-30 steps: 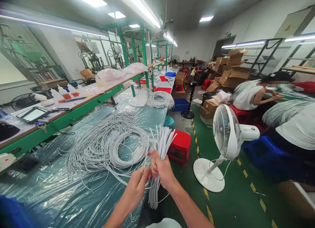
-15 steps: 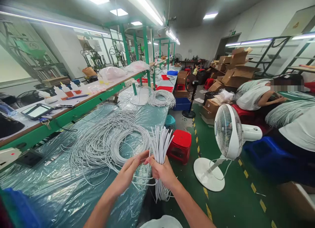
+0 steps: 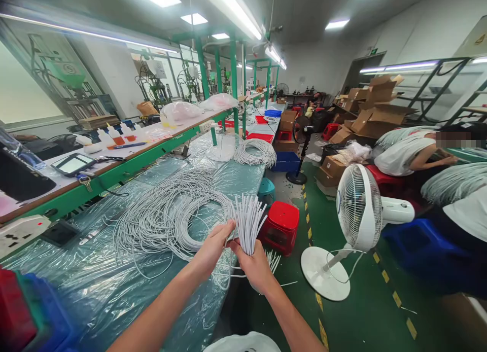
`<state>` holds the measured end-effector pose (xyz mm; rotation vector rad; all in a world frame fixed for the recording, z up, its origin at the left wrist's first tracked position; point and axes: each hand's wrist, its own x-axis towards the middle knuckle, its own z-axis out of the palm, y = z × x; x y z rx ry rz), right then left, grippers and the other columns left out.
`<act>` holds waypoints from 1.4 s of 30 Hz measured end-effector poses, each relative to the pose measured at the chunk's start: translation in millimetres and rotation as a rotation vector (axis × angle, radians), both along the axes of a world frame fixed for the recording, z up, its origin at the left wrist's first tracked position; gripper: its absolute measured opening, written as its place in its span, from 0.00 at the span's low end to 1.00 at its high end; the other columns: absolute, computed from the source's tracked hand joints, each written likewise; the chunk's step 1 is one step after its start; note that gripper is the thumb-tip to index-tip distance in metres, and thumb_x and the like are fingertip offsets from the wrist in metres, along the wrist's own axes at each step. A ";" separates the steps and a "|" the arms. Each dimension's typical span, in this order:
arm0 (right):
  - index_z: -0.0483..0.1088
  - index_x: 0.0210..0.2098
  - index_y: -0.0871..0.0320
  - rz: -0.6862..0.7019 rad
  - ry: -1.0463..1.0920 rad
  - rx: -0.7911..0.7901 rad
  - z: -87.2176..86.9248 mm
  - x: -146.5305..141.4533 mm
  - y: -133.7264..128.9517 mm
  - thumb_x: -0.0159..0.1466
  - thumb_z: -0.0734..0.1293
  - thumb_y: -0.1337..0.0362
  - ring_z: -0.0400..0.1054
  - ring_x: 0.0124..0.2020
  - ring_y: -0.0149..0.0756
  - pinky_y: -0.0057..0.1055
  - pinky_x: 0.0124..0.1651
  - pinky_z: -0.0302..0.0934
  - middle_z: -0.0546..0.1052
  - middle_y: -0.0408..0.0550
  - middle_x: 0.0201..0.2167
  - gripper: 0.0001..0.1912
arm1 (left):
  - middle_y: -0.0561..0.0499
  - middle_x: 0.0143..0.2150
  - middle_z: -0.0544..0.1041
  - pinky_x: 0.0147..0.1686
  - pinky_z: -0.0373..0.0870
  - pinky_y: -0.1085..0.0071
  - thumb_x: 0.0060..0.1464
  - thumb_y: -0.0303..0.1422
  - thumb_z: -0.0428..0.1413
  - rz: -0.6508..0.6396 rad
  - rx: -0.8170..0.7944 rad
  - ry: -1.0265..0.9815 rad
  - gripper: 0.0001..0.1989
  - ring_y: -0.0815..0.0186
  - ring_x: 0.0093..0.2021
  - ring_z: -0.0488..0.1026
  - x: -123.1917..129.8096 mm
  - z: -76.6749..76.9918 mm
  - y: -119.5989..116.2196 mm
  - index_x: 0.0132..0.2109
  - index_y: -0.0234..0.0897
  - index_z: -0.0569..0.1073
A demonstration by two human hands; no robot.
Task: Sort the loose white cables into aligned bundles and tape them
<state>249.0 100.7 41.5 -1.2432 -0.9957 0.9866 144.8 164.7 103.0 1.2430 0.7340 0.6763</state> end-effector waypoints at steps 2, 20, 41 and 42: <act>0.64 0.25 0.58 0.042 0.027 0.016 2.1 -1.2 -0.4 0.61 0.68 0.47 0.44 0.15 0.26 0.27 0.18 0.40 0.53 0.35 0.13 0.21 | 0.47 0.36 0.78 0.42 0.66 0.67 0.59 0.50 0.49 -0.034 0.077 0.039 0.25 0.61 0.41 0.70 1.2 2.5 0.2 0.38 0.32 0.78; 0.51 0.21 0.54 0.234 0.554 -0.061 0.6 -18.0 -4.0 0.51 0.74 0.44 0.36 0.13 0.21 0.24 0.17 0.37 0.45 0.28 0.11 0.31 | 0.53 0.28 0.68 0.38 0.59 0.67 0.67 0.40 0.40 0.016 0.803 0.410 0.20 0.65 0.31 0.64 -11.0 -3.4 -11.0 0.30 0.37 0.66; 0.56 0.25 0.55 0.424 0.354 -0.025 -8.1 -12.3 -6.3 0.55 0.73 0.46 0.43 0.12 0.23 0.24 0.15 0.41 0.52 0.31 0.11 0.26 | 0.52 0.26 0.69 0.34 0.65 0.67 0.60 0.57 0.41 0.026 0.363 0.310 0.30 0.64 0.31 0.66 -24.8 -23.7 -18.9 0.27 0.36 0.68; 0.56 0.25 0.55 0.424 0.340 -0.015 -8.1 -11.2 -6.6 0.56 0.73 0.47 0.43 0.12 0.23 0.24 0.15 0.41 0.53 0.31 0.11 0.25 | 0.52 0.25 0.69 0.33 0.65 0.68 0.59 0.57 0.42 -0.001 0.337 0.285 0.30 0.64 0.30 0.67 -24.1 -24.0 -18.3 0.27 0.36 0.68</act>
